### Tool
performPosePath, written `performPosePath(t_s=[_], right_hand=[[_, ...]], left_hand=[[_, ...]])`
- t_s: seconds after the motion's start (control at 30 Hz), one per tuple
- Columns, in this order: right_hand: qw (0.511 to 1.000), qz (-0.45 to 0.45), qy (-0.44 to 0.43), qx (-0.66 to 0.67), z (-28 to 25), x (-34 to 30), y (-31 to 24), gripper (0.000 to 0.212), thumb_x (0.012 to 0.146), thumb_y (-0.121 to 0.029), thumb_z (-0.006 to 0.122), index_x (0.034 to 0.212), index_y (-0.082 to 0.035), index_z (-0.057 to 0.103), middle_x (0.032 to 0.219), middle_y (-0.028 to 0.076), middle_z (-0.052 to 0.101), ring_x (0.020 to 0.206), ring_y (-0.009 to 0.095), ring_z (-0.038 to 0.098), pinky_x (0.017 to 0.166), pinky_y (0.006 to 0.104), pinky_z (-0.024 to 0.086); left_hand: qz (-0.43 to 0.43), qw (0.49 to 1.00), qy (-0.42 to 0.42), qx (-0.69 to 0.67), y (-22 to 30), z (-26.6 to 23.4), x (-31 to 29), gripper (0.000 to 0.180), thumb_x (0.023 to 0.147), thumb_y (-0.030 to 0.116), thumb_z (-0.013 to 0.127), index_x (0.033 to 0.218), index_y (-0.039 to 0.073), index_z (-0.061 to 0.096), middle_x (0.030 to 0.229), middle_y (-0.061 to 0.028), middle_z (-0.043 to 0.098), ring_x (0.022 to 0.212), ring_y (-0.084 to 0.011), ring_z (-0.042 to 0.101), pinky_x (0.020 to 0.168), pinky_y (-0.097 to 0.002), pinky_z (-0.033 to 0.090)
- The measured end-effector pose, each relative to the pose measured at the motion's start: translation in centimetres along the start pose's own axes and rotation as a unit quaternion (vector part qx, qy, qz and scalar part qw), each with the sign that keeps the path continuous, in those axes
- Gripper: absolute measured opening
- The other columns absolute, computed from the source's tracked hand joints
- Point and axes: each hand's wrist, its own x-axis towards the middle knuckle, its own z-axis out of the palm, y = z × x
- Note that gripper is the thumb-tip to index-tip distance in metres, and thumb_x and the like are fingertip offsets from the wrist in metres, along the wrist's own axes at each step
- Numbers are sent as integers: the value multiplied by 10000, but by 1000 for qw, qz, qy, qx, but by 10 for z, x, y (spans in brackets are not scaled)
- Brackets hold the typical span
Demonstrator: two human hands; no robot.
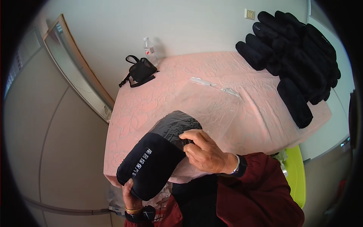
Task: The person smooths a plastic bag on a table by hand, picks up a black pillow from a stack, and slides it into the bag. They press the air out of the bag, fold the opening over, and place the packaged pillow into a green bin.
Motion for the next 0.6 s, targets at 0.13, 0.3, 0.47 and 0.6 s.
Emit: performPosePath(t_s=[0.13,0.3,0.47,0.6], right_hand=[[999,-22,24,29,5,1,-10,146,780,27,694,857,-13,578,1330,178,528,1290,373,496,1041,441,435],[990,-37,37,128,17,-4,-18,135,790,11,676,853,-11,559,1379,187,501,1356,395,440,1082,496,389],[979,-48,47,194,28,-7,-21,134,800,0,664,849,-11,540,1365,189,505,1353,398,439,1077,511,392],[974,-57,28,219,38,-19,-18,127,808,2,660,853,-10,542,1358,190,511,1347,391,451,1075,513,399]], left_hand=[[-63,992,-78,-70,-6,26,17,305,971,160,554,1252,46,592,1125,-55,666,1073,-197,644,983,-353,509],[-188,966,-141,-108,-20,65,37,358,981,200,571,1297,32,565,1239,-99,652,1119,-208,638,996,-356,504],[-255,936,-168,-172,-51,76,55,369,989,250,572,1284,28,574,1188,-94,663,1095,-185,638,1005,-350,495],[16,934,-321,157,-80,70,53,425,1006,323,558,1311,28,551,1220,-104,634,1123,-196,618,1008,-354,485]])
